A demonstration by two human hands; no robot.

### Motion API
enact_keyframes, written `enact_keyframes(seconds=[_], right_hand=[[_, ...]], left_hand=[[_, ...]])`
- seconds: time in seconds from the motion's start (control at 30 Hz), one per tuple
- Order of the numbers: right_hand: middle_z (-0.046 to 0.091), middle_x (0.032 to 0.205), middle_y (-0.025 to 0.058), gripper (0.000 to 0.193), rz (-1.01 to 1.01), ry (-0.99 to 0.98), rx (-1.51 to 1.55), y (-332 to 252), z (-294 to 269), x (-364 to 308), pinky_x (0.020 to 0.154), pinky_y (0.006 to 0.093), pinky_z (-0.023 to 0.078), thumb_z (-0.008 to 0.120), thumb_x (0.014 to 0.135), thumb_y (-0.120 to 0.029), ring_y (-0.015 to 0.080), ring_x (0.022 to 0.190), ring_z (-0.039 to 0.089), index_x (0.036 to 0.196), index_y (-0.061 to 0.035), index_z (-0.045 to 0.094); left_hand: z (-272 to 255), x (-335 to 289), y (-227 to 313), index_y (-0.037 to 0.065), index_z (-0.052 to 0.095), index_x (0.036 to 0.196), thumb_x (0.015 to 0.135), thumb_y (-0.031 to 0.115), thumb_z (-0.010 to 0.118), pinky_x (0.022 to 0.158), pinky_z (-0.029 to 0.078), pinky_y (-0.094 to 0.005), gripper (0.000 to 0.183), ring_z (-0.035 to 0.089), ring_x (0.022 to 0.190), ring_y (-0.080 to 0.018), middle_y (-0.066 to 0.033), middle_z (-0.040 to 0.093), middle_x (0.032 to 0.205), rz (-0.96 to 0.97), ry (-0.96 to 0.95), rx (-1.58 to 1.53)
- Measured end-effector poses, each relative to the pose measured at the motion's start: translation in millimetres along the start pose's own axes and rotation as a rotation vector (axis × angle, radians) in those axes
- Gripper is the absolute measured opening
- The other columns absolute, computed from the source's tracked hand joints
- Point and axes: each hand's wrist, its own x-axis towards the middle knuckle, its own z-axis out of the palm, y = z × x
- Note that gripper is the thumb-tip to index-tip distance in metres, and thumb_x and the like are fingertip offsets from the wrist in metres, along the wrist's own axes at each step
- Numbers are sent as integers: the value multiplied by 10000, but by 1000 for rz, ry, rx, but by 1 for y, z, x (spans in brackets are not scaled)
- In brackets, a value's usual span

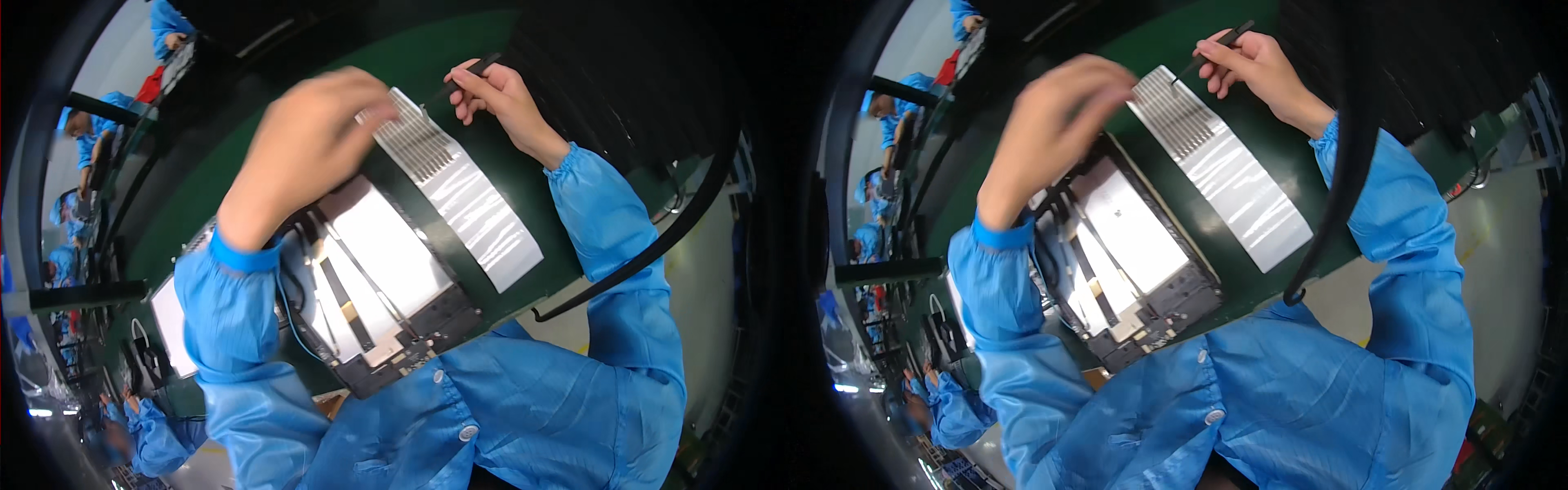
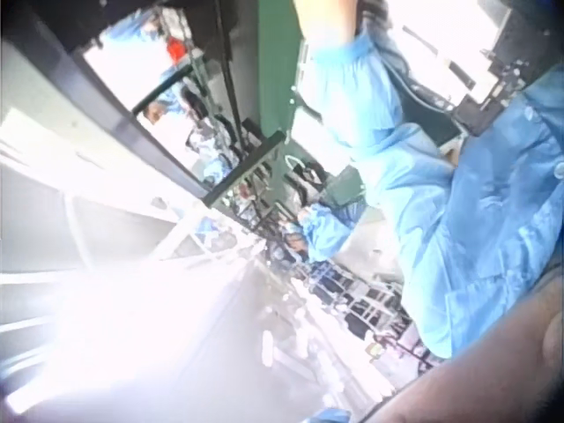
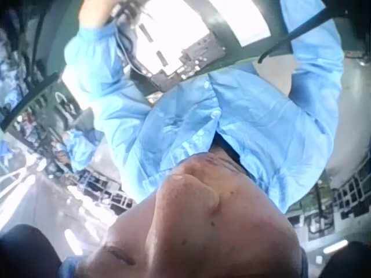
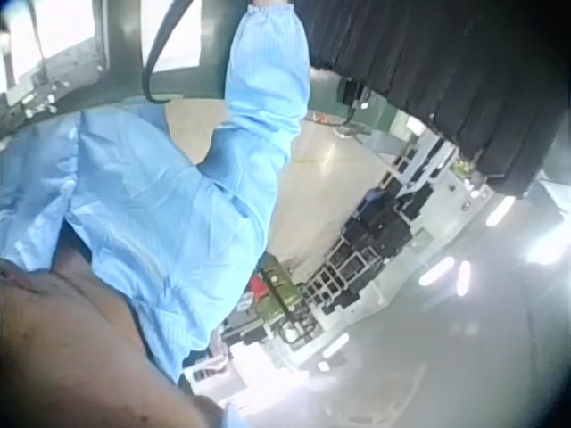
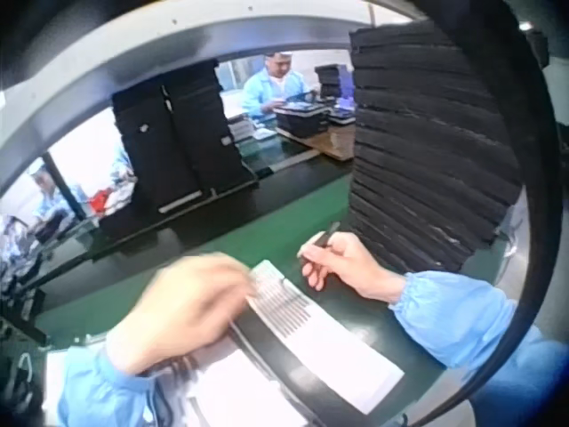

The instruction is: Assembling electronic tablet components by applying adhesive and positioning internal parts.

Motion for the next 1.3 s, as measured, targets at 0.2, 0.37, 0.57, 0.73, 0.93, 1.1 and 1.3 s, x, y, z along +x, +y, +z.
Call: enact_keyframes(seconds=[0.2, 0.37, 0.57, 0.73, 0.93, 1.1, 1.3], right_hand=[[668, 778, 28, 333, 34, -192, -13, -32, 87, 31, 571, 217, 512, 648, 1000, -353, 80, 633, 633, 1027, -23, 676], [670, 781, 42, 336, 62, -266, 27, -30, 116, 32, 595, 220, 517, 651, 995, -363, 85, 648, 636, 997, -28, 674], [698, 789, 72, 347, 16, -237, -36, -24, 113, 33, 618, 239, 550, 690, 977, -336, 109, 674, 667, 1023, 8, 677], [697, 803, 64, 270, -42, -266, -119, -24, 116, 33, 625, 234, 538, 664, 1000, -274, 103, 673, 657, 1025, -6, 685], [705, 908, 79, 205, -262, -105, -112, -26, 125, 26, 700, 224, 513, 611, 1029, -154, 91, 740, 625, 1166, -13, 667], [722, 944, 63, 210, -323, -309, -243, -62, 157, 47, 687, 230, 505, 553, 1054, -152, 80, 765, 617, 1195, -44, 665], [732, 1058, 85, 236, -558, -1020, -713, -64, 300, 99, 815, 343, 557, 696, 915, -64, 255, 966, 718, 1145, -69, 647]], left_hand=[[-12, -91, 14, 9, 640, 1070, 936, 73, 628, 893, 501, -360, 150, 643, 1033, -327, -152, 636, 1134, -339, 302, -6], [2, -108, 36, 28, 647, 1094, 947, 69, 618, 814, 521, -351, 156, 654, 934, -292, -131, 634, 1210, -416, 364, -12], [4, -108, 34, 59, 681, 1155, 967, 90, 606, 695, 540, -327, 205, 662, 836, -258, -122, 633, 1238, -455, 335, -84], [5, -108, 39, 68, 727, 1155, 965, 165, 624, 895, 537, -401, 238, 647, 1099, -317, -109, 641, 1218, -437, 244, 32], [0, -115, 37, 66, 691, 1206, 983, 220, 579, 1147, 348, -540, 293, 556, 1271, -334, -115, 644, 1250, -238, 181, 283], [-43, -179, 34, 84, 623, 1355, 1005, 187, 572, 1105, 422, -452, 368, 571, 1281, -325, -127, 642, 1320, -378, 313, -40], [-36, -340, -40, 6, 725, 1032, 909, 64, 677, 846, 524, -345, 145, 689, 957, -263, -115, 717, 1016, -802, 819, -35]])
